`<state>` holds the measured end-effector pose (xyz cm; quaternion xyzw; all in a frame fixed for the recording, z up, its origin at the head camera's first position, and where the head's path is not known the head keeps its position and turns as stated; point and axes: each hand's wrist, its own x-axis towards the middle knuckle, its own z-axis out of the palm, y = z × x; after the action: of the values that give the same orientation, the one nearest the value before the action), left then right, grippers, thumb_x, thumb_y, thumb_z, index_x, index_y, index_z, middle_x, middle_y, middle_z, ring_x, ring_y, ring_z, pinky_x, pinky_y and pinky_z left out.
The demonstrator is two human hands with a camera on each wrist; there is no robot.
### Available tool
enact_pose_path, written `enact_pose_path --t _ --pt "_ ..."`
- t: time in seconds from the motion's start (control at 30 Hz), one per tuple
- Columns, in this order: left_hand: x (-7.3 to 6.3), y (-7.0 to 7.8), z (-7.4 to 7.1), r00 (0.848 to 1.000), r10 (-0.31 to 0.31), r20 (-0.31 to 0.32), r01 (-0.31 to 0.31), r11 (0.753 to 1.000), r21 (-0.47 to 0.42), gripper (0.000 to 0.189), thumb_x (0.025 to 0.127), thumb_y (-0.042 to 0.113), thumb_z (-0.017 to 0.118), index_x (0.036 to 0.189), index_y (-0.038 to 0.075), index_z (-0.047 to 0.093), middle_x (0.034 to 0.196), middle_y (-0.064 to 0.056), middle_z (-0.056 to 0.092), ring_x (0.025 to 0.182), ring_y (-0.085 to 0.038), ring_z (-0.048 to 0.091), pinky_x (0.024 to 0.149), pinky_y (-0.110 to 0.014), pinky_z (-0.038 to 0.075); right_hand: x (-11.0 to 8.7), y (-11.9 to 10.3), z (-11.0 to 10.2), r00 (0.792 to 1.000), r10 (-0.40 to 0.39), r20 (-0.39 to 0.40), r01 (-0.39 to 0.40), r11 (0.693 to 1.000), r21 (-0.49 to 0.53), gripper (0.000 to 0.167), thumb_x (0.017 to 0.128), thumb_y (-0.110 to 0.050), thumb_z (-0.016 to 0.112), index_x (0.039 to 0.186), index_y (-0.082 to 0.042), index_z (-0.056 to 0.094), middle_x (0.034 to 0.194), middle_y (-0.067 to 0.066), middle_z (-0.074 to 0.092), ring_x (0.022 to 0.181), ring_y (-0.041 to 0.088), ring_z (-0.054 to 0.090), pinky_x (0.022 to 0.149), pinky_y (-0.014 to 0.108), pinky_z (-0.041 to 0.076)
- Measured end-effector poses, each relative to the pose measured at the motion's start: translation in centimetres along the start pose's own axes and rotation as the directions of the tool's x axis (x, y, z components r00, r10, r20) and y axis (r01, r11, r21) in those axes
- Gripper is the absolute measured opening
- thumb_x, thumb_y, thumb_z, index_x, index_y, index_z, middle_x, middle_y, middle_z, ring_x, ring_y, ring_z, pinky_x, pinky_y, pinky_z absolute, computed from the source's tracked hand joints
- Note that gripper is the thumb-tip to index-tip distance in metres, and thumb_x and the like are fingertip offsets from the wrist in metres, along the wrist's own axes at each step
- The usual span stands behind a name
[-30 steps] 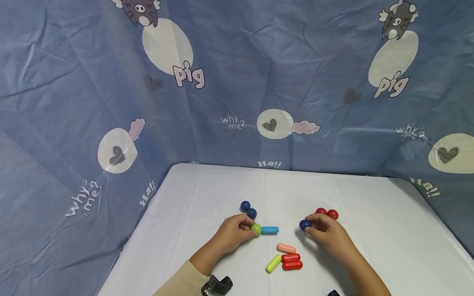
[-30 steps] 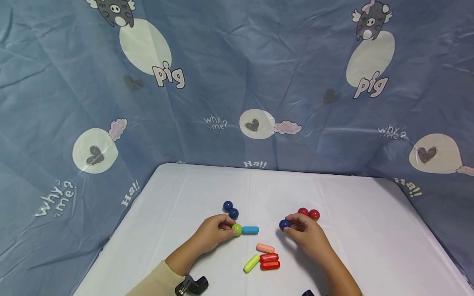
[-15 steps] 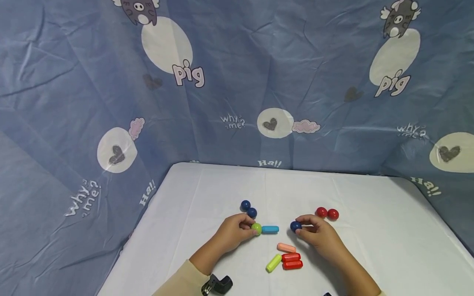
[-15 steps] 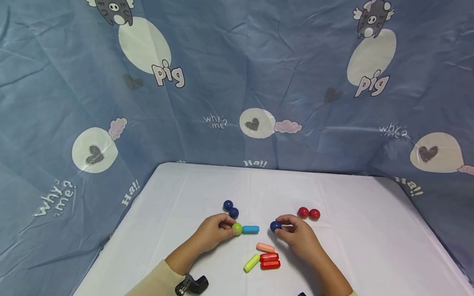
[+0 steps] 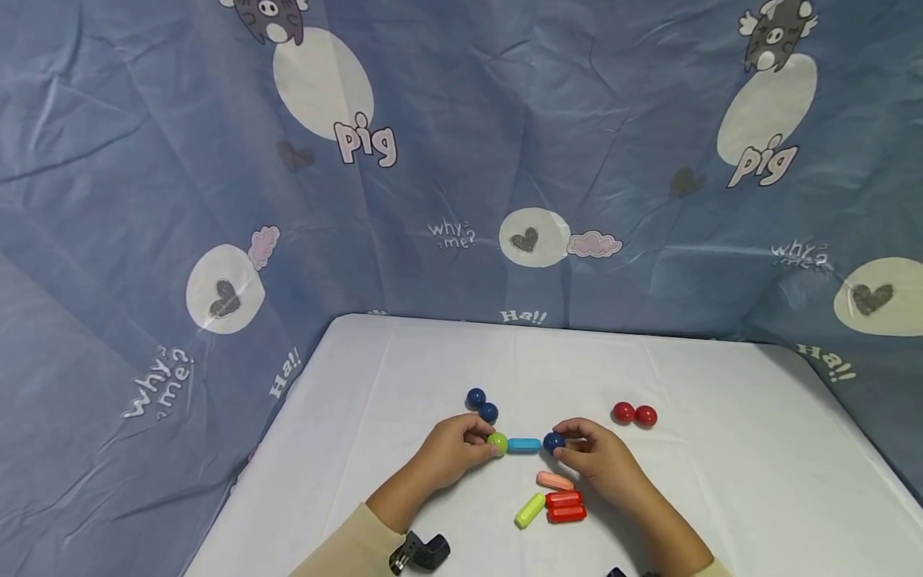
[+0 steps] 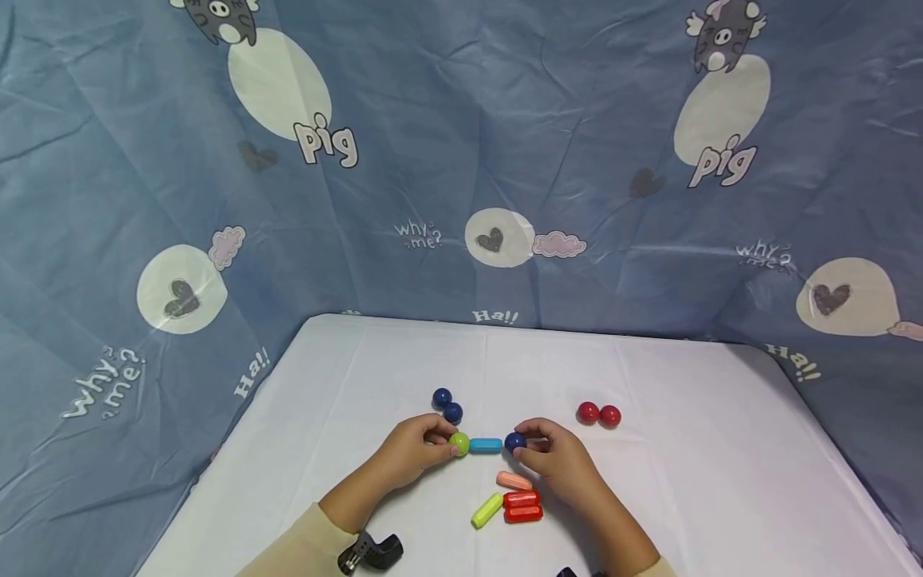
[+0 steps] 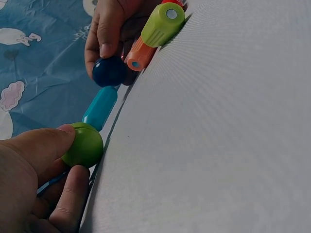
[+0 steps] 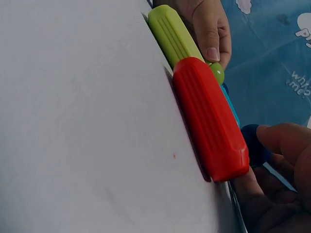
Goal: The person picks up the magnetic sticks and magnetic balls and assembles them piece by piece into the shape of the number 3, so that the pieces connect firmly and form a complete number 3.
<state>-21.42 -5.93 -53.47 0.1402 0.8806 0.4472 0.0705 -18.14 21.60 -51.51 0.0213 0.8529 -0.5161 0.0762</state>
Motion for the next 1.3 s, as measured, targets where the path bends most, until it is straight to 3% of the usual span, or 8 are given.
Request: enact_pose_path --t 0.2,0.43,0.67,1.3 --pt "-0.02 -0.03 -0.08 1.000 -0.006 0.001 0.006 1.000 -0.014 0.022 0.090 0.028 0.085 0.107 0.020 0.074 0.092 0.012 0.067 0.086 -0.007 0.061 0.074 -0.022 0.053 0.26 -0.17 0.71 1.000 -0.011 0.007 0.011 1.000 -0.010 0.030 0.089 -0.018 0.084 0.117 -0.021 0.073 0.118 -0.003 0.072 0.112 0.019 0.070 0.099 0.044 0.057" --pt "-0.02 -0.10 0.03 1.000 -0.001 0.008 0.002 1.000 -0.023 0.021 0.090 0.028 0.084 0.107 0.020 0.075 0.092 0.012 0.067 0.086 -0.006 0.061 0.074 -0.022 0.052 0.31 -0.07 0.77 0.999 0.007 -0.034 -0.008 1.000 -0.029 0.031 0.089 -0.016 0.084 0.118 -0.021 0.073 0.120 0.000 0.073 0.110 0.021 0.069 0.087 0.038 0.059" --pt "-0.09 -0.19 0.07 1.000 0.028 0.000 -0.028 0.999 -0.017 0.022 0.090 0.026 0.085 0.107 0.018 0.075 0.092 0.011 0.068 0.085 -0.005 0.061 0.073 -0.022 0.053 0.40 0.08 0.87 0.999 0.001 -0.037 -0.003 0.999 -0.038 0.030 0.090 -0.017 0.082 0.119 -0.021 0.073 0.116 -0.001 0.074 0.110 0.019 0.069 0.103 0.051 0.054" --pt "-0.04 -0.20 -0.06 0.999 0.033 0.003 -0.033 0.999 -0.027 0.021 0.089 0.025 0.085 0.106 0.018 0.074 0.093 0.010 0.068 0.085 -0.006 0.061 0.072 -0.021 0.053 0.46 0.21 1.04 0.998 -0.021 -0.052 0.017 0.996 -0.082 0.031 0.089 -0.016 0.084 0.116 -0.022 0.073 0.114 -0.003 0.074 0.107 0.017 0.067 0.105 0.049 0.053"
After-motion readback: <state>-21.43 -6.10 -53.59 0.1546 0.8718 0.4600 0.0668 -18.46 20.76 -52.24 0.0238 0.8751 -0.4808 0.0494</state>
